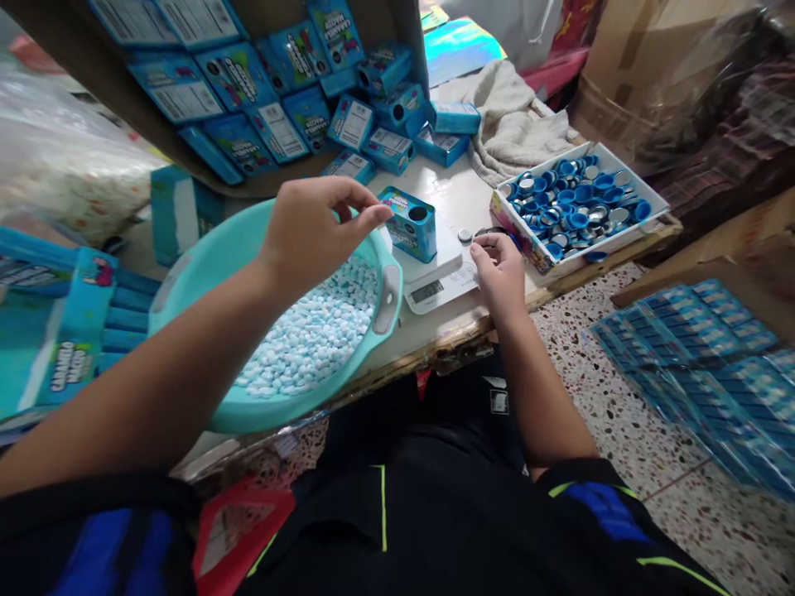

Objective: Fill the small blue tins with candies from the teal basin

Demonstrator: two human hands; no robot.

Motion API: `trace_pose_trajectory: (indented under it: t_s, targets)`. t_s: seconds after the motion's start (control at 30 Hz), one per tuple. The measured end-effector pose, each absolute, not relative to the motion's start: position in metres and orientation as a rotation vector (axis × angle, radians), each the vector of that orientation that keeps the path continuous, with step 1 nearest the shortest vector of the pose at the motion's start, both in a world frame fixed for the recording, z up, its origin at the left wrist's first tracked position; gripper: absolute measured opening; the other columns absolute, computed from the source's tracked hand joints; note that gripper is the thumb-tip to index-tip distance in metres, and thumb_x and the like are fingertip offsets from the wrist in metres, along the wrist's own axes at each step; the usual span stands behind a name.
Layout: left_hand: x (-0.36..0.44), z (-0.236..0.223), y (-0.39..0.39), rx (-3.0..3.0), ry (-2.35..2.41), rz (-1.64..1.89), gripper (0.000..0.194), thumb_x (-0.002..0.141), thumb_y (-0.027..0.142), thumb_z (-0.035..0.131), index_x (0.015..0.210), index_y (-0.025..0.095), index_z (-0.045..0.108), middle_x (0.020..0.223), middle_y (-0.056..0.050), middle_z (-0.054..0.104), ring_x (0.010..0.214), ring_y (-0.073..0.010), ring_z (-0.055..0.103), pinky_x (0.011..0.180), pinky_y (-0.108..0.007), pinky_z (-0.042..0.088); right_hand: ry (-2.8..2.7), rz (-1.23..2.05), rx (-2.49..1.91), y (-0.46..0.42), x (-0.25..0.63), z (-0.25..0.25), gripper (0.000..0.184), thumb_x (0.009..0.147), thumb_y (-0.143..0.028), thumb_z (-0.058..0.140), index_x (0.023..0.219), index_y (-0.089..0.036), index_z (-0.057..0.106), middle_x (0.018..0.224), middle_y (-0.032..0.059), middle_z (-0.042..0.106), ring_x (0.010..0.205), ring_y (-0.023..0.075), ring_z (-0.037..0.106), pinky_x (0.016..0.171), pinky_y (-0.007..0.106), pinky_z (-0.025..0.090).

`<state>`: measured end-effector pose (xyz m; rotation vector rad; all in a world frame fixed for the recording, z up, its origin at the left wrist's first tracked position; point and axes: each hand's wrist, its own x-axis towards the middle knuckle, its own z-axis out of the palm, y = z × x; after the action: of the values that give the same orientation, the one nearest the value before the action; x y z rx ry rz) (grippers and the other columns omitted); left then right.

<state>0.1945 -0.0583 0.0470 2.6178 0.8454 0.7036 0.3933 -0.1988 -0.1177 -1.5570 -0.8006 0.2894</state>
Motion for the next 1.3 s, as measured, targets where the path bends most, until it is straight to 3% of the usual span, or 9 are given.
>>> trace_pose_trajectory:
  t_s: [0.27,0.5,0.67,0.87,0.97,1.13,1.3]
  targets:
    - [0.244,0.045,-0.047,2.782,0.64,0.513,0.028,0.094,0.045,0.069,0.09,0.02,0.081,0.078,-0.005,0.071,0.079,-0.0201,0.063,0.073,-0.036,0.046,-0.796,0.25,-1.563,-0.201,0.39,-0.115,0.011,0.091,-0.031,0.062,0.096,-0.023,0.065,0.105,0.0077,0.067,0.089,0.0199,0.065,0.073,0.035,0.057]
    - [0.195,0.07,-0.053,2.851,0.728,0.606,0.032,0.098,0.046,0.063,0.099,0.021,0.084,0.089,-0.004,0.073,0.075,-0.0152,0.058,0.074,-0.031,0.044,-0.768,0.239,-1.548,-0.202,0.389,-0.113,0.011,0.091,-0.031,0.062,0.096,-0.022,0.066,0.105,0.0088,0.067,0.09,0.0198,0.066,0.075,0.035,0.058]
    - [0.135,0.075,-0.07,2.774,0.739,0.317,0.033,0.098,0.046,0.061,0.084,0.021,0.078,0.076,-0.002,0.067,0.068,-0.0143,0.055,0.067,-0.03,0.041,-0.802,0.238,-1.557,-0.203,0.39,-0.115,0.011,0.092,-0.031,0.061,0.098,-0.023,0.066,0.107,0.0084,0.067,0.093,0.0201,0.066,0.078,0.036,0.058]
    - [0.119,0.033,-0.058,2.842,0.883,-0.13,0.048,0.101,0.048,0.046,0.064,0.021,0.057,0.069,-0.004,0.059,0.066,-0.0176,0.049,0.063,-0.033,0.032,-0.804,0.259,-1.575,-0.202,0.391,-0.116,0.012,0.091,-0.032,0.062,0.098,-0.023,0.066,0.106,0.008,0.067,0.091,0.0203,0.067,0.078,0.037,0.058]
    - [0.121,0.02,-0.043,2.79,0.909,-0.209,0.046,0.099,0.051,0.043,0.07,0.022,0.063,0.076,-0.008,0.067,0.071,-0.0218,0.057,0.064,-0.033,0.036,-0.804,0.256,-1.581,-0.202,0.39,-0.115,0.013,0.091,-0.033,0.062,0.097,-0.022,0.066,0.107,0.0085,0.068,0.091,0.0202,0.067,0.078,0.037,0.058]
    - [0.118,0.017,-0.033,2.679,0.9,-0.051,0.042,0.096,0.052,0.048,0.103,0.022,0.077,0.098,-0.01,0.077,0.087,-0.0258,0.068,0.072,-0.034,0.047,-0.796,0.251,-1.599,-0.2,0.39,-0.114,0.012,0.09,-0.032,0.064,0.096,-0.023,0.067,0.106,0.0084,0.069,0.092,0.0204,0.068,0.078,0.037,0.057]
    - [0.117,0.022,-0.044,2.653,0.976,0.322,0.036,0.092,0.052,0.063,0.107,0.023,0.078,0.085,-0.005,0.075,0.075,-0.0207,0.065,0.074,-0.033,0.051,-0.728,0.169,-1.523,-0.201,0.39,-0.114,0.014,0.093,-0.036,0.061,0.097,-0.023,0.066,0.098,0.0054,0.07,0.088,0.0202,0.068,0.083,0.039,0.056]
